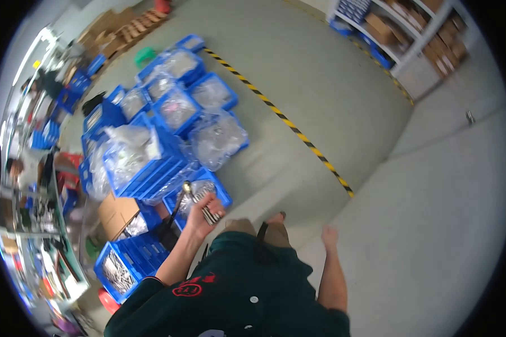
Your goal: The person gathers metal rods, polishes them with a sanding block, and organizes them into a bundle.
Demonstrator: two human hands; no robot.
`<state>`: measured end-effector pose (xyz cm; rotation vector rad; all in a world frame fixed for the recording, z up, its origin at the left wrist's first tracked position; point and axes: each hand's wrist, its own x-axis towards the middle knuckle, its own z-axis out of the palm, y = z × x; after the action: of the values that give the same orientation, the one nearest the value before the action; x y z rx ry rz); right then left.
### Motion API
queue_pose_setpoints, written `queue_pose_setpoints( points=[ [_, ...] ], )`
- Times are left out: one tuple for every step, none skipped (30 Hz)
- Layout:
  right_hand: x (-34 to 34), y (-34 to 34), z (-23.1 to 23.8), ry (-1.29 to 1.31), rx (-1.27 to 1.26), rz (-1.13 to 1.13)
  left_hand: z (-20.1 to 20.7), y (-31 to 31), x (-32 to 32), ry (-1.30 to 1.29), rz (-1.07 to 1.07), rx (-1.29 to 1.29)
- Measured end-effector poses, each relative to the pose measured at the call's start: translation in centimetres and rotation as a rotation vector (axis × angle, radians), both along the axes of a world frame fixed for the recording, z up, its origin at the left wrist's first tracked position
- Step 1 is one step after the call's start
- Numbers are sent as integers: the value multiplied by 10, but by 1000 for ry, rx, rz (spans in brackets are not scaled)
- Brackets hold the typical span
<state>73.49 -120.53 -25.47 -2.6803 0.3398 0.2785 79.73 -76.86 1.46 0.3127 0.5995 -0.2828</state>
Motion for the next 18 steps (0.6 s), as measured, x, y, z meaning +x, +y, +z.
queue_pose_setpoints(
  points=[
    [44,16,48,-73,15,8,7,-10,16,74,33,14],
    [83,9,68,92,55,80,0,-14,23,-5,12,-48],
    [122,35,121,111,174,-49,1,-19,29,-2,32,-102],
    [150,35,124,117,197,-112,4,-27,49,-14,42,-163],
    [179,45,138,53,278,-70,-3,-31,62,-27,61,-175],
    [205,50,136,87,267,-52,-10,-37,74,-45,76,-194],
    [226,51,135,126,257,-28,-12,-45,88,15,104,-125],
    [239,51,135,129,255,-46,-14,-51,97,21,87,-128],
    [254,50,135,136,292,17,-17,-56,109,29,127,-119],
    [270,41,132,142,327,88,-24,-61,121,34,175,-113],
    [285,27,126,138,319,77,-32,-66,137,27,163,-91],
    [296,9,117,166,296,81,-39,-72,154,19,149,-71],
    [308,-8,104,195,278,91,-43,-80,174,24,138,-59],
    [315,-27,95,154,241,39,-47,-88,200,21,131,-64],
    [312,-50,86,120,205,-17,-49,-94,223,49,113,-18],
    [308,-74,82,216,212,-148,-48,-103,244,82,91,26],
    [301,-106,75,310,216,-272,-47,-113,271,80,71,-3],
    [271,-151,25,250,139,-333,-43,-128,302,80,52,-12]
  ],
)
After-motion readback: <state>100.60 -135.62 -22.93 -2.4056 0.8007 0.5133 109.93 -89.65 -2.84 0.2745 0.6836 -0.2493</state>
